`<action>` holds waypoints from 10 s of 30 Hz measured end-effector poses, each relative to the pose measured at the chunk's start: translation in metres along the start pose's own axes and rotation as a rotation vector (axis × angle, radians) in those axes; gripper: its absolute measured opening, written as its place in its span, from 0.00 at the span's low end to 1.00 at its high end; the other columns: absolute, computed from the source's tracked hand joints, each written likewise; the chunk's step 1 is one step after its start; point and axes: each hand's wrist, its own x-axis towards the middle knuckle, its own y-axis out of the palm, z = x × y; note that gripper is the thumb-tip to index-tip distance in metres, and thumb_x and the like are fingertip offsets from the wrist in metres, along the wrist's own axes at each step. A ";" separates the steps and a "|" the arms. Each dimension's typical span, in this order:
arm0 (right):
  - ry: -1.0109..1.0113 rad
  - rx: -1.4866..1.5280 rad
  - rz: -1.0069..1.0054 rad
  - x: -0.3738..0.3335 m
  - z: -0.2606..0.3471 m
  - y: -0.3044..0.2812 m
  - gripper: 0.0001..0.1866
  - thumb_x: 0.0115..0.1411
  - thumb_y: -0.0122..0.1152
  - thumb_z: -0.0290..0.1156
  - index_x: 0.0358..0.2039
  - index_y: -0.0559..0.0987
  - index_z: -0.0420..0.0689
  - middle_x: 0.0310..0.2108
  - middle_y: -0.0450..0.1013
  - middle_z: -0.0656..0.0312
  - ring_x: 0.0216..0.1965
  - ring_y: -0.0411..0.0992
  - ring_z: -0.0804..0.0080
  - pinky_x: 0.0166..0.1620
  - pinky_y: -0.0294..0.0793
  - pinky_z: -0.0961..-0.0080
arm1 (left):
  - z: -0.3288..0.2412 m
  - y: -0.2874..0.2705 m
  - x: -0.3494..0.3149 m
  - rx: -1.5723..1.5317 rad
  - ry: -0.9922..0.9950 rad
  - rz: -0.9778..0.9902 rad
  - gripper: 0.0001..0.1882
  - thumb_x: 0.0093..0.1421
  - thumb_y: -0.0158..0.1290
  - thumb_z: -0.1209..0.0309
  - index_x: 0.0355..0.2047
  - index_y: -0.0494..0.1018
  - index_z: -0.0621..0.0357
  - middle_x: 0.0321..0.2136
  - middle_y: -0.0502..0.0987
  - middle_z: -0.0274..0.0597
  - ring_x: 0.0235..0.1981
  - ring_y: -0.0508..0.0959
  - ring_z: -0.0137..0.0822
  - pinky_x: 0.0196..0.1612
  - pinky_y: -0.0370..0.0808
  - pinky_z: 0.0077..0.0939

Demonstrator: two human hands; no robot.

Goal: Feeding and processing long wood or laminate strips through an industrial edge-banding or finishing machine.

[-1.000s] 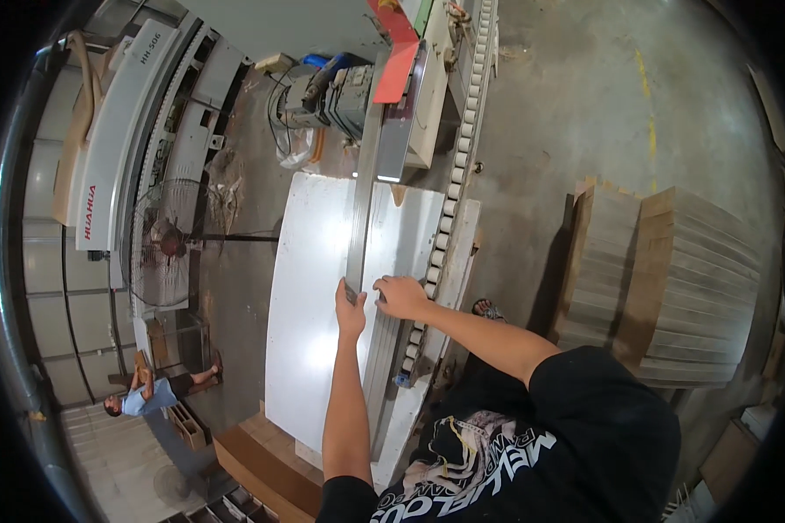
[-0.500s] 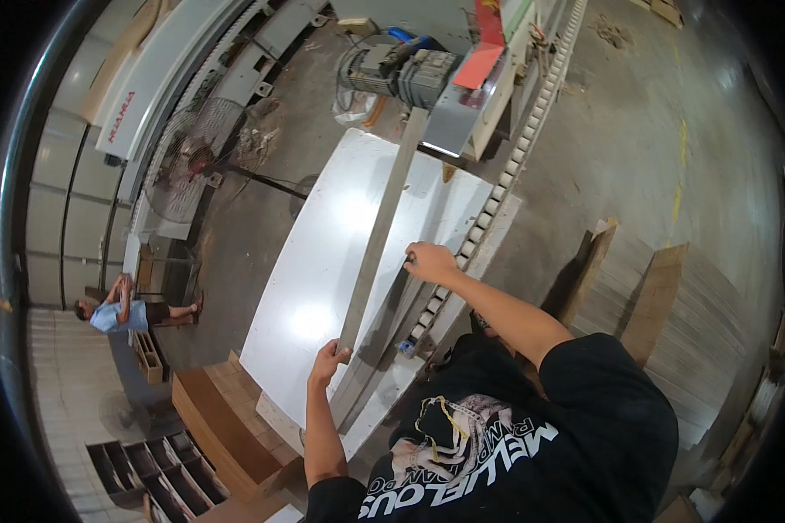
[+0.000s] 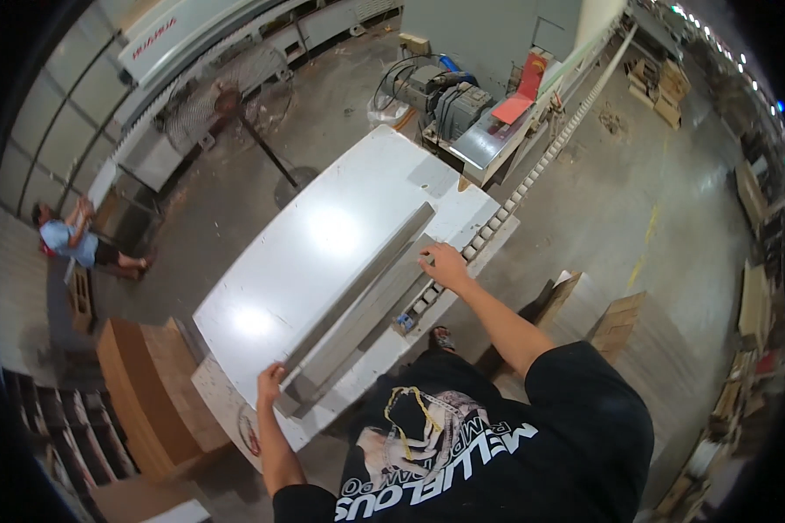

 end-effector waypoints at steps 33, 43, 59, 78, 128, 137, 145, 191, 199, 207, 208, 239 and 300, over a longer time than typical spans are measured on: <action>0.348 -0.087 0.344 0.080 -0.091 0.047 0.55 0.55 0.72 0.56 0.74 0.58 0.40 0.71 0.61 0.39 0.71 0.62 0.44 0.70 0.64 0.57 | 0.036 0.068 -0.085 -0.384 -0.334 -0.629 0.37 0.64 0.65 0.63 0.69 0.64 0.62 0.65 0.69 0.54 0.67 0.67 0.48 0.69 0.63 0.39; 0.403 0.177 0.341 0.080 -0.089 0.057 0.50 0.57 0.73 0.54 0.72 0.63 0.43 0.69 0.65 0.43 0.69 0.64 0.45 0.68 0.65 0.59 | 0.032 0.059 -0.088 -0.602 -0.426 -0.652 0.37 0.67 0.62 0.65 0.70 0.62 0.69 0.69 0.66 0.58 0.68 0.67 0.48 0.69 0.63 0.36; 0.509 0.194 0.409 0.084 -0.083 0.049 0.51 0.57 0.75 0.48 0.73 0.61 0.37 0.70 0.64 0.41 0.70 0.64 0.53 0.68 0.66 0.63 | 0.033 0.058 -0.088 -0.585 -0.471 -0.626 0.38 0.68 0.61 0.61 0.69 0.62 0.74 0.67 0.68 0.61 0.65 0.71 0.48 0.66 0.67 0.36; 0.517 0.319 0.480 0.083 -0.073 0.045 0.53 0.58 0.74 0.45 0.76 0.55 0.38 0.74 0.56 0.43 0.74 0.57 0.53 0.72 0.60 0.62 | 0.040 0.062 -0.102 -0.721 -0.539 -0.716 0.32 0.72 0.54 0.59 0.67 0.66 0.72 0.64 0.72 0.56 0.65 0.72 0.45 0.68 0.65 0.35; 0.176 0.061 0.260 0.019 0.004 0.021 0.14 0.62 0.62 0.37 0.47 0.83 0.49 0.40 0.81 0.60 0.46 0.79 0.56 0.51 0.78 0.57 | -0.487 0.286 0.216 -0.803 -0.125 0.500 0.22 0.73 0.55 0.69 0.61 0.66 0.69 0.45 0.78 0.48 0.46 0.81 0.41 0.52 0.81 0.35; 0.139 -0.026 0.342 0.017 0.004 0.027 0.20 0.64 0.61 0.42 0.54 0.80 0.50 0.45 0.81 0.58 0.50 0.79 0.56 0.55 0.77 0.58 | -0.317 0.132 0.180 -0.174 0.066 0.427 0.29 0.69 0.60 0.70 0.66 0.66 0.67 0.45 0.80 0.48 0.44 0.79 0.35 0.50 0.77 0.32; 0.102 -0.149 0.431 0.024 0.019 0.019 0.24 0.64 0.62 0.44 0.58 0.78 0.51 0.50 0.78 0.57 0.52 0.78 0.55 0.55 0.78 0.59 | -0.133 0.030 0.112 -0.060 0.067 0.203 0.20 0.67 0.57 0.78 0.59 0.76 0.67 0.46 0.83 0.43 0.45 0.81 0.32 0.49 0.77 0.27; 0.305 -0.024 0.296 0.090 -0.090 0.067 0.48 0.57 0.70 0.62 0.69 0.70 0.44 0.67 0.69 0.50 0.67 0.62 0.45 0.71 0.62 0.55 | 0.046 0.023 -0.060 -0.271 -0.528 -0.467 0.36 0.65 0.64 0.61 0.66 0.67 0.73 0.60 0.74 0.60 0.59 0.75 0.47 0.62 0.71 0.37; 0.289 0.023 0.267 0.088 -0.096 0.070 0.46 0.57 0.70 0.61 0.67 0.73 0.42 0.64 0.72 0.49 0.65 0.66 0.45 0.68 0.66 0.56 | 0.048 0.027 -0.062 -0.336 -0.602 -0.486 0.41 0.63 0.66 0.59 0.67 0.64 0.74 0.64 0.71 0.63 0.61 0.75 0.49 0.63 0.71 0.37; 0.498 0.285 0.122 0.108 -0.097 0.061 0.18 0.64 0.69 0.47 0.46 0.88 0.48 0.43 0.84 0.58 0.45 0.80 0.67 0.52 0.78 0.69 | 0.053 0.030 -0.063 -0.351 -0.640 -0.485 0.41 0.62 0.67 0.58 0.68 0.65 0.70 0.64 0.71 0.59 0.62 0.74 0.48 0.64 0.69 0.37; 0.495 0.286 0.129 0.111 -0.095 0.063 0.18 0.64 0.69 0.47 0.46 0.88 0.48 0.43 0.84 0.58 0.45 0.80 0.67 0.52 0.78 0.69 | 0.054 0.030 -0.066 -0.370 -0.651 -0.487 0.41 0.62 0.67 0.58 0.68 0.65 0.70 0.64 0.71 0.59 0.62 0.74 0.47 0.64 0.69 0.37; -0.894 -0.613 0.957 -0.043 0.220 0.209 0.68 0.45 0.80 0.56 0.75 0.50 0.35 0.76 0.51 0.46 0.77 0.49 0.49 0.77 0.43 0.44 | -0.110 0.103 -0.242 -0.143 -0.455 -0.872 0.25 0.68 0.60 0.69 0.62 0.70 0.66 0.50 0.82 0.53 0.54 0.80 0.44 0.60 0.73 0.37; 0.834 1.702 -1.923 -0.911 0.198 0.037 0.30 0.55 0.75 0.47 0.54 0.76 0.47 0.49 0.78 0.62 0.52 0.75 0.59 0.59 0.73 0.56 | -0.127 0.198 -0.400 0.071 0.234 1.209 0.53 0.54 0.67 0.39 0.69 0.65 0.66 0.62 0.71 0.52 0.63 0.70 0.46 0.67 0.63 0.39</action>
